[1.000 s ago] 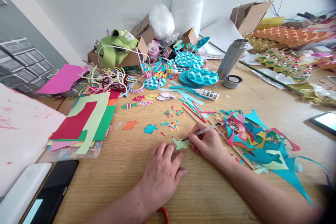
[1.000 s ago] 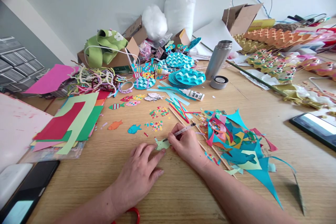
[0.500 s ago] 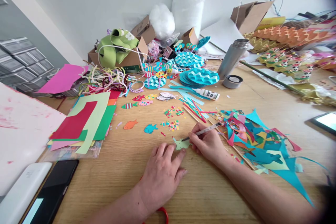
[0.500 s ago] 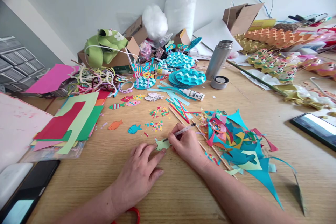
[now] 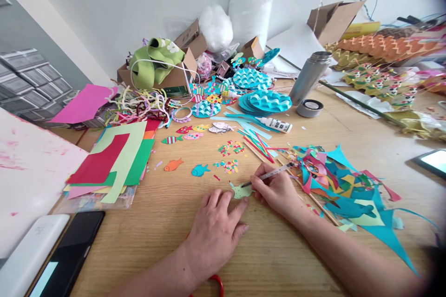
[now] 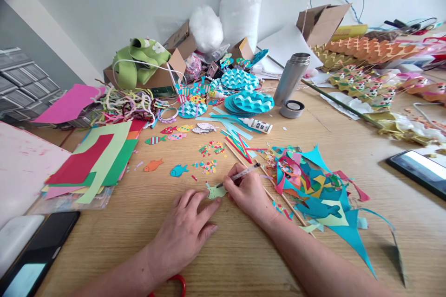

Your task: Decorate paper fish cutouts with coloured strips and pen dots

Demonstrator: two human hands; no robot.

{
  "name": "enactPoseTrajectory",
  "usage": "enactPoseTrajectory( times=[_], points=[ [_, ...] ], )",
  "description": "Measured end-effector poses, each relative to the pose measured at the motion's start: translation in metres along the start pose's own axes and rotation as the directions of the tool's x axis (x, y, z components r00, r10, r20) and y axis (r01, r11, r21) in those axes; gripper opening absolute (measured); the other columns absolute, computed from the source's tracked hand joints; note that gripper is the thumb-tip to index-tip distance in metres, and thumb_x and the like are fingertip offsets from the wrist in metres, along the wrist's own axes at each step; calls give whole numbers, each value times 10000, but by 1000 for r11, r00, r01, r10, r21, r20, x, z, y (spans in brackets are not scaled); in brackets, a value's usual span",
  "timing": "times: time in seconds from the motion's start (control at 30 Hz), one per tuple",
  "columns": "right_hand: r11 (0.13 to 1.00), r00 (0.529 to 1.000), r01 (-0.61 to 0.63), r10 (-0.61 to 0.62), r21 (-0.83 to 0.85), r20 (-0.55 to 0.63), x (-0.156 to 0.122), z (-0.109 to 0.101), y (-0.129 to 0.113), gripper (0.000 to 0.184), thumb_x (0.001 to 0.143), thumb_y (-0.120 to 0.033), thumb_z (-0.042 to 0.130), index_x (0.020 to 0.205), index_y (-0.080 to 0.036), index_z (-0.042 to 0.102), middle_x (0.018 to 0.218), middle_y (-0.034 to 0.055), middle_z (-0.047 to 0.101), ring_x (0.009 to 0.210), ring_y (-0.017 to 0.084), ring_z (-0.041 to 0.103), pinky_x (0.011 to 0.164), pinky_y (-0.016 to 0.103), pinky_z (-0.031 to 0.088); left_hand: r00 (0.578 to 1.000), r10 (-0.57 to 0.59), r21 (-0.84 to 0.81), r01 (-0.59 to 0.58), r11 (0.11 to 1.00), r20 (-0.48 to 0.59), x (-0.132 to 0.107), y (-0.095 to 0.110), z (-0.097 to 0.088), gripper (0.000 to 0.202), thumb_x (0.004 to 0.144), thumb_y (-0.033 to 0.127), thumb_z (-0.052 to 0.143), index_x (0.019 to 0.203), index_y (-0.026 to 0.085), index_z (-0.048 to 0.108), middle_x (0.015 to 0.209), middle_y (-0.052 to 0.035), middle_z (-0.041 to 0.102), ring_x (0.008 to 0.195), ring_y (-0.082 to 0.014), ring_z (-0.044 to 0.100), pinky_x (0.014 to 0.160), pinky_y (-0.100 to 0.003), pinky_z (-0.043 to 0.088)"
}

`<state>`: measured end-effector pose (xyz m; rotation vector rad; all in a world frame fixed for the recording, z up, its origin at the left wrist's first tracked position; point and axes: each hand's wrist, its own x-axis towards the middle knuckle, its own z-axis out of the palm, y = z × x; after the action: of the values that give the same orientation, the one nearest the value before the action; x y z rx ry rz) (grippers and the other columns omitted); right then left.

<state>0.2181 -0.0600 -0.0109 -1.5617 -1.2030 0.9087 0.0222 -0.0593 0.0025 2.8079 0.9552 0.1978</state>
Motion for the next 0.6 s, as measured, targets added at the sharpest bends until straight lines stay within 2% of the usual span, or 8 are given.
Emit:
enactPoseTrajectory(
  times=[0.2, 0.6],
  points=[
    [1000, 1000, -2, 2, 18, -23, -1, -1, -3, 146, 735, -261, 571, 633, -219, 475, 437, -43, 532, 363, 104, 477, 380, 209, 356, 1000, -2, -5, 2, 1000, -3, -1, 0, 0, 437, 908, 426, 504, 1328, 311, 478, 1248, -57, 487, 1115, -250, 416, 956, -446, 431],
    [999, 999, 40, -40, -14, 11, -1, -2, -4, 134, 712, -231, 542, 608, -222, 458, 444, -43, 511, 374, 98, 456, 378, 213, 328, 1000, -4, 0, 4, 1000, 7, 0, 0, 0, 443, 906, 434, 503, 1331, 313, 478, 1243, -60, 488, 1102, -252, 420, 947, -451, 433]
  ],
)
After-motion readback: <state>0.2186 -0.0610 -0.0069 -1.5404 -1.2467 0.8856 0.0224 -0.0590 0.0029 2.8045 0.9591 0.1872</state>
